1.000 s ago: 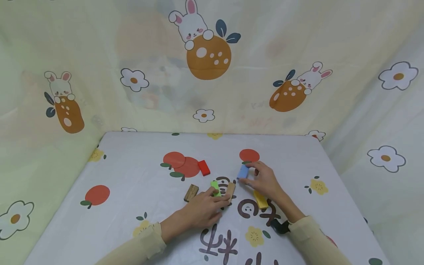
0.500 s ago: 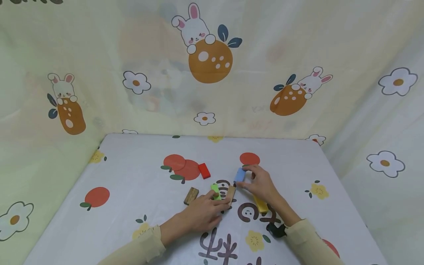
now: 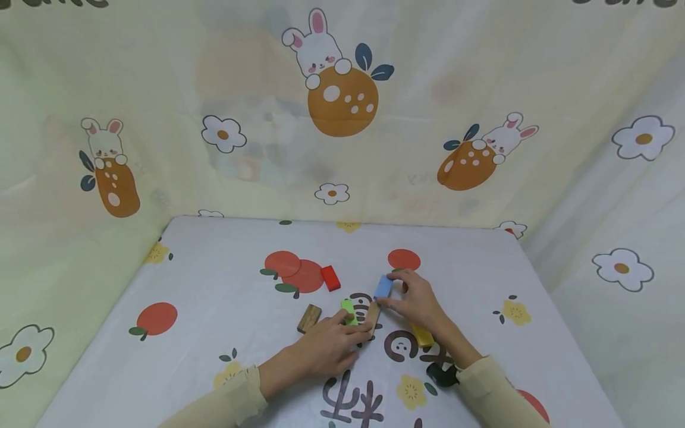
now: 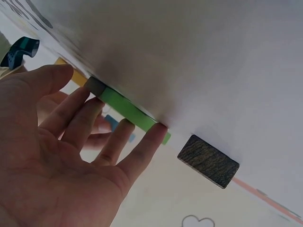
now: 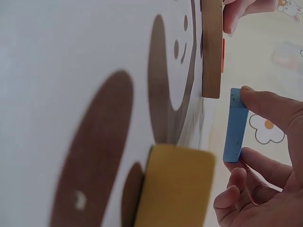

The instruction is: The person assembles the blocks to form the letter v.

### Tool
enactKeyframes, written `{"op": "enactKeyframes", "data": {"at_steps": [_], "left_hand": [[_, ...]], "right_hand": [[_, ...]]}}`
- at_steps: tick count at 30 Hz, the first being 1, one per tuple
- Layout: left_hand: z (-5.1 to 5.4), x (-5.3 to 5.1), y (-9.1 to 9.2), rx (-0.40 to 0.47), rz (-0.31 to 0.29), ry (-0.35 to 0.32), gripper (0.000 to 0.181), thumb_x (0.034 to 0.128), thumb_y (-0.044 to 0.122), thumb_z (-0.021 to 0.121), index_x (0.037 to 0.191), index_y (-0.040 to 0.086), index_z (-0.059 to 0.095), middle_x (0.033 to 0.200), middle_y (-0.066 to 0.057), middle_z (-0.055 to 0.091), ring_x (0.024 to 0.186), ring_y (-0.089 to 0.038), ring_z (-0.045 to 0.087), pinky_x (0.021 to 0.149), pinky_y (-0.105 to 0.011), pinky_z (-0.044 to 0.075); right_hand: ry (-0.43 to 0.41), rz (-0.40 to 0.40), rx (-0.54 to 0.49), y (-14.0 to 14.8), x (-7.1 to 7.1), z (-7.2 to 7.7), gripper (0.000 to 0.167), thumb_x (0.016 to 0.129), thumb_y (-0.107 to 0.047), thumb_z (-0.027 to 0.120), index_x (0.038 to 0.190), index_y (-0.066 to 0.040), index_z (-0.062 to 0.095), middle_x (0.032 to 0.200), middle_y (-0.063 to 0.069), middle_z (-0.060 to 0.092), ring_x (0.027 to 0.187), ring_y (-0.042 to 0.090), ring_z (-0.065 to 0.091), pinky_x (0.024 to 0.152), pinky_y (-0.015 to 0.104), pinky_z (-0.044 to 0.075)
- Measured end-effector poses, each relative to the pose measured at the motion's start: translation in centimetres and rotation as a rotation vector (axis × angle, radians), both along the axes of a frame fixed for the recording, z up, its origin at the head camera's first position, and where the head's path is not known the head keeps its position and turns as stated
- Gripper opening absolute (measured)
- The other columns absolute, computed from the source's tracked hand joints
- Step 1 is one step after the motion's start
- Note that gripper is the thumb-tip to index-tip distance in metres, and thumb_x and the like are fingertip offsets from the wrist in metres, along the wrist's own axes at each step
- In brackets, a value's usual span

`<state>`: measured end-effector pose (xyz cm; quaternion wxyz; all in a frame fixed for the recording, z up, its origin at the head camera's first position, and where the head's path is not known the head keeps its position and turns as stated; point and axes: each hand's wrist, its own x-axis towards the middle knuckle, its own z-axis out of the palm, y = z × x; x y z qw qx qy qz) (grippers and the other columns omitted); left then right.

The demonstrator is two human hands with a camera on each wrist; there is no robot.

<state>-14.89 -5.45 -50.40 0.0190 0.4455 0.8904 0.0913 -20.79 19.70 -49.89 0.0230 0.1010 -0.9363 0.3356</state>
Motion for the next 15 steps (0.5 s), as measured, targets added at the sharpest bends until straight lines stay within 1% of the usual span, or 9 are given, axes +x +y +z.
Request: {"op": "enactKeyframes", "data": {"at_steps": [4,10,15], "left_hand": [[0.12,0.00,0.02,-0.003,0.002,-0.011,0.050,0.1037,0.031,0.064,0.153,0.026,0.059,0.159,0.009,0.057,0.115,-0.017,0.055,0.085,-0.019,0.051],[0.07,-0.04,-0.07,-0.010,0.003,-0.008,0.051,0.1031,0.033,0.065,0.153,0.028,0.058,0.159,0.011,0.056,0.115,-0.016,0.055,0.085,-0.018,0.051],[0.11,-0.04,-0.03,0.002,0.003,0.001,0.051,0.1029,0.032,0.066,0.153,0.027,0.059,0.158,0.011,0.057,0.114,-0.016,0.055,0.084,-0.018,0.051]], "right_hand": [[-0.016,-0.005,0.007,-0.08,0.03,0.01,0.062,0.082,-0.031,0.092,0.135,-0.007,0.069,0.131,0.012,0.068,0.095,0.025,0.056,0.074,0.024,0.047],[-0.014,-0.008,0.010,-0.08,0.02,-0.11,0.062,0.082,-0.029,0.092,0.134,-0.006,0.069,0.133,0.014,0.068,0.092,0.023,0.055,0.073,0.024,0.047],[-0.005,-0.008,0.028,-0.12,-0.05,-0.11,0.061,0.082,-0.031,0.092,0.134,-0.007,0.070,0.136,0.013,0.069,0.092,0.022,0.056,0.074,0.025,0.048]]}}
